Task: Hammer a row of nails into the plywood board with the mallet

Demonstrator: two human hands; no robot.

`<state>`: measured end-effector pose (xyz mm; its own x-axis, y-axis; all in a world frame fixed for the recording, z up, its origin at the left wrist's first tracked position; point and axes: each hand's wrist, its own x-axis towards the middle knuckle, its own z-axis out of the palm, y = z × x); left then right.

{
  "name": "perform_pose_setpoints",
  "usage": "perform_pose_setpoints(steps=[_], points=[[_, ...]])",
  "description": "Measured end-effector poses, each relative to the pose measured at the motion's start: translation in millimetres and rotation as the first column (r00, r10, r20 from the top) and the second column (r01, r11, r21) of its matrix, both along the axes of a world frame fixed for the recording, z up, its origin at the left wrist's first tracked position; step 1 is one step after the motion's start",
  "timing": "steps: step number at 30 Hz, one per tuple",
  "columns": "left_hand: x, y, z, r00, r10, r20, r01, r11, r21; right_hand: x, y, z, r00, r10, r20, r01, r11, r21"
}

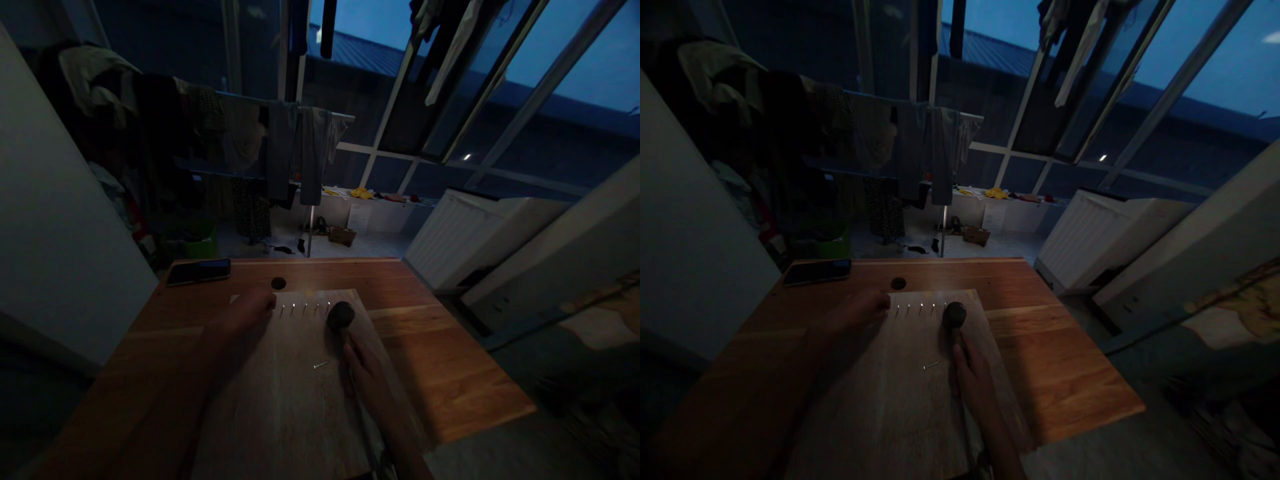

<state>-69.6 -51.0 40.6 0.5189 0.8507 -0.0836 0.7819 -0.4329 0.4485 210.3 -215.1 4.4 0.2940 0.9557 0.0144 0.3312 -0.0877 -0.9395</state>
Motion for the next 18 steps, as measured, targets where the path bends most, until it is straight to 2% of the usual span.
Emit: perform_pose_setpoints(steps=[7, 13, 18], points=[[0.9, 4.2, -6.1, 0.998, -0.040, 0.038, 0.038, 0.998, 0.042, -1.8, -1.8, 3.0, 0.999, -0.026, 0.030, 0.026, 1.000, -0.001], [0.6, 0.8, 0.8, 0.998, -0.057, -0.016, 0.058, 0.998, 0.022, -1.7, -1.7, 3.6, 1.000, -0.019, 0.023, 0.018, 0.999, 0.041], [0.3, 2.5, -3.8, 0.997, -0.066, 0.029, 0.065, 0.996, 0.055, -1.0, -1.3, 2.4, 0.999, -0.022, 0.027, 0.022, 1.000, 0.001]])
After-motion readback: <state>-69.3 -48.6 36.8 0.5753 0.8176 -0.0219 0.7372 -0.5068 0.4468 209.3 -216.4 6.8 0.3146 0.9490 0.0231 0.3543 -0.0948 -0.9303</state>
